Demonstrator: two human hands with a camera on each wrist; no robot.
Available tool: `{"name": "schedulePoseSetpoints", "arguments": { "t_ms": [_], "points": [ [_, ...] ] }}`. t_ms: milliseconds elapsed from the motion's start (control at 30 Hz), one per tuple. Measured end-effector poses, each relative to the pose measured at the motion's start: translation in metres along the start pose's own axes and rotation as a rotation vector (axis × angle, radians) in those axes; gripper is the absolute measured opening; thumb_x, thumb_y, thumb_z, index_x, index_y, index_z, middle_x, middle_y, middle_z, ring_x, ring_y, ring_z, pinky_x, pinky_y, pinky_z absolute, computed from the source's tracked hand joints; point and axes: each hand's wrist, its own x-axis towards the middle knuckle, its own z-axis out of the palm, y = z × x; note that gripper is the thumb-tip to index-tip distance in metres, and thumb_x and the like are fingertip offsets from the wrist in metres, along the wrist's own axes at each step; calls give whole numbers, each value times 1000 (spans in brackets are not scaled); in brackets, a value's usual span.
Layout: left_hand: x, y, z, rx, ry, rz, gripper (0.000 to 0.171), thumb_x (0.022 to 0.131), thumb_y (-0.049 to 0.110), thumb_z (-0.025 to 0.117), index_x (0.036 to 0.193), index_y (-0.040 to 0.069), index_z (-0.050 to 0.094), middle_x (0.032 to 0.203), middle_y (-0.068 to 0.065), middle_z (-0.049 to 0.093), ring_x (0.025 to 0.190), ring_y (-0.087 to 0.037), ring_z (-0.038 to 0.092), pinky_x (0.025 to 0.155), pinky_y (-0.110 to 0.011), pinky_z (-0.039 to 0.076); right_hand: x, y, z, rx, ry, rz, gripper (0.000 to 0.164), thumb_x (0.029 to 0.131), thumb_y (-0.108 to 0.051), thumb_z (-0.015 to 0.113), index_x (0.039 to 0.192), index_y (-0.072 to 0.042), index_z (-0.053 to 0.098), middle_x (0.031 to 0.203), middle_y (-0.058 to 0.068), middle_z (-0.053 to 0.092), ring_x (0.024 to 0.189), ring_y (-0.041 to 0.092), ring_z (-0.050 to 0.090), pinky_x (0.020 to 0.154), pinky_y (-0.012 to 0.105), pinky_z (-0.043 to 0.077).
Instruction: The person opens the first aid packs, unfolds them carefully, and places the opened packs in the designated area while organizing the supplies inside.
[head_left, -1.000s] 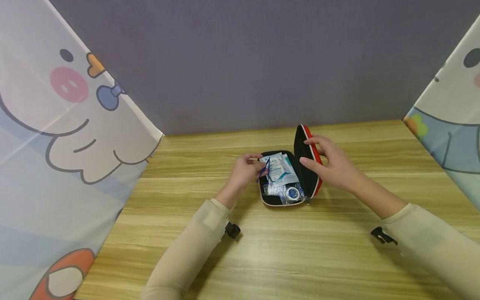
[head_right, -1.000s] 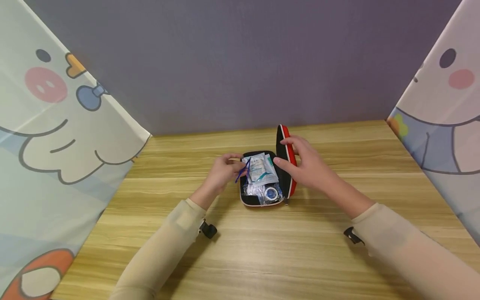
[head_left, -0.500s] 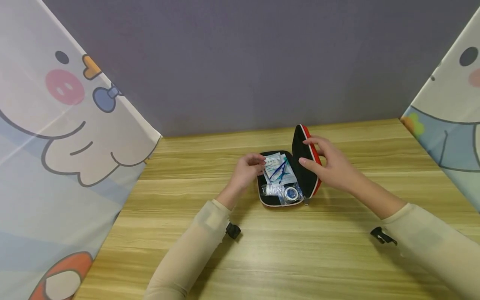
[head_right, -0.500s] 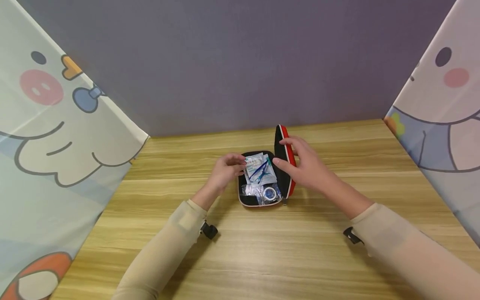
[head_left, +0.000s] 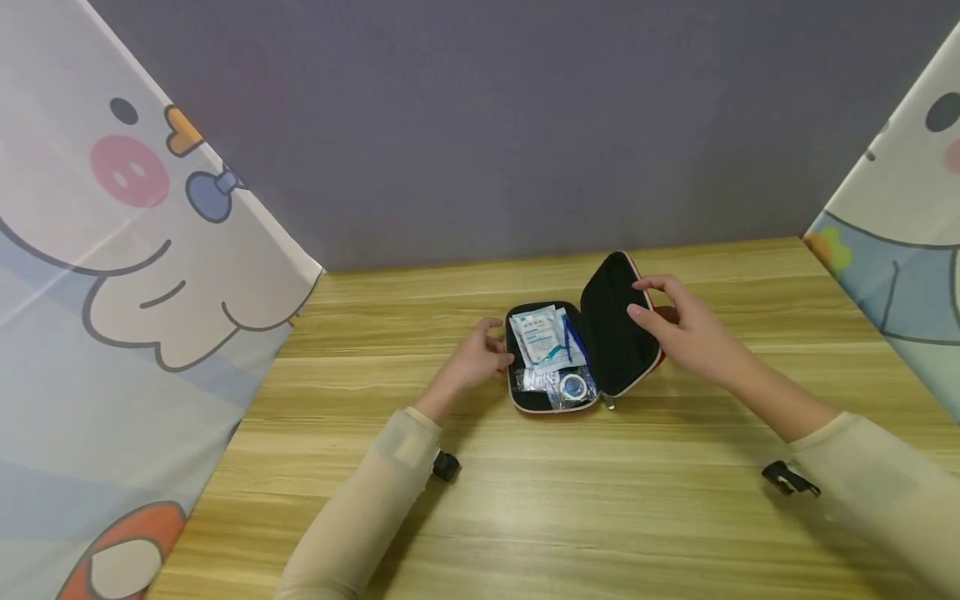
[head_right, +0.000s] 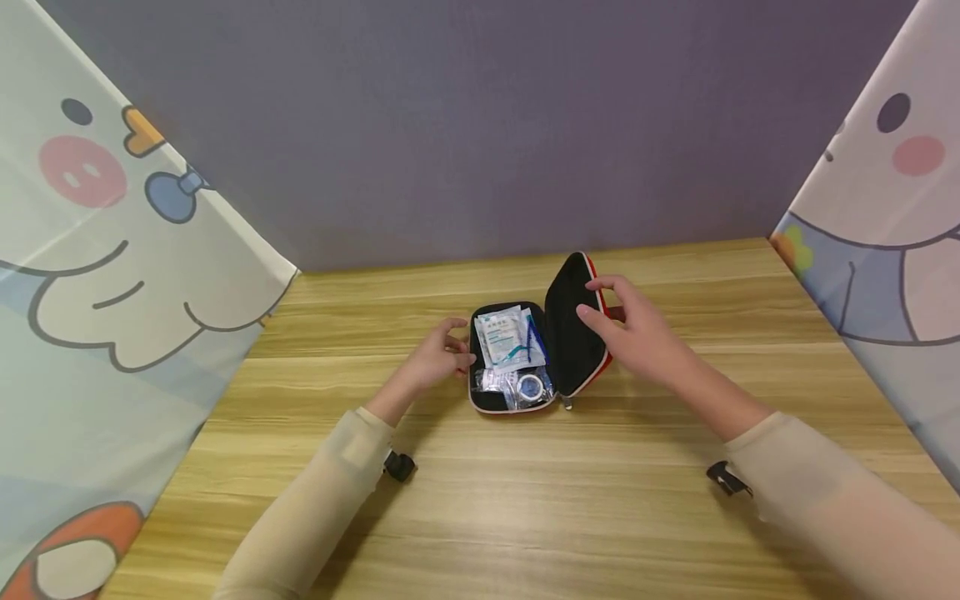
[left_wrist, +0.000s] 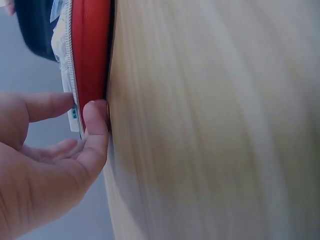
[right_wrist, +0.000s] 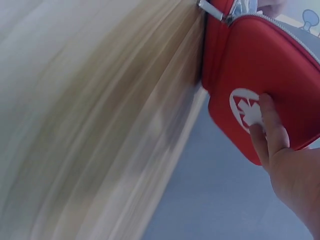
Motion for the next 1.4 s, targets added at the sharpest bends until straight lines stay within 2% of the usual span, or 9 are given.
{"name": "schedulePoseSetpoints", "arguments": {
  "t_ms": [100,200,433,567,767,900,1067,1200,1400],
  "points": [
    [-2,-2,-6,18,-14,3,63,96,-6,69,155,0,45,96,-12,62,71,-18,63,67,-28,60,-2,6,-5,-56,12,11,49,113,-33,51,155,-7,44,167,28,35,108,15,70,71,22,52],
    [-4,-3,-12,49,-19,2,59,98,-4,68,154,1,47,98,-14,64,72,-18,64,68,-30,61,-4,11,-8,-87,9,26,48,113,-33,50,153,-6,47,164,27,39,99,5,65,68,25,51],
    [-8,-11,-28,88,-72,35,61,102,1,65,159,2,43,109,-20,68,78,-18,66,71,-30,60,-7,19,-13,-184,-26,-1,40,111,-22,53,142,3,55,146,32,59,122,48,69,71,22,51],
    [-12,-17,-39,119,-168,82,71,102,5,69,164,3,35,109,-19,68,77,-17,64,71,-29,57,-6,30,-15,-253,-86,-12,38,110,-19,55,140,5,56,139,34,63,119,50,68,79,36,58],
    [-13,-23,-52,134,-294,109,88,97,10,78,168,9,27,116,-16,64,87,-19,67,80,-32,58,-5,51,-19,-289,-191,-20,51,110,-18,57,153,8,46,150,37,52,127,53,62,99,62,55],
    [-14,-28,-58,143,-334,87,96,94,13,82,170,16,23,123,-15,61,98,-20,65,88,-31,56,-1,65,-21,-273,-218,-45,54,109,-19,61,155,7,46,145,33,59,124,46,65,96,45,58],
    [-16,-30,-63,140,-407,54,105,94,9,81,172,21,13,135,-15,55,106,-20,63,92,-31,55,4,78,-26,-220,-280,-69,65,103,-19,72,157,5,45,134,23,69,112,19,71,86,23,56],
    [-15,-26,-63,166,-432,65,108,95,11,81,173,21,7,138,-14,53,108,-19,59,94,-30,52,6,85,-33,-129,-385,-40,84,98,-18,77,164,5,31,135,20,64,102,4,62,84,22,53],
    [-14,-26,-63,169,-465,50,114,94,12,82,173,21,2,143,-13,50,108,-19,55,95,-29,50,10,91,-37,-3,-474,20,101,93,-14,82,169,2,16,128,17,54,99,10,55,79,24,49]
  ]
}}
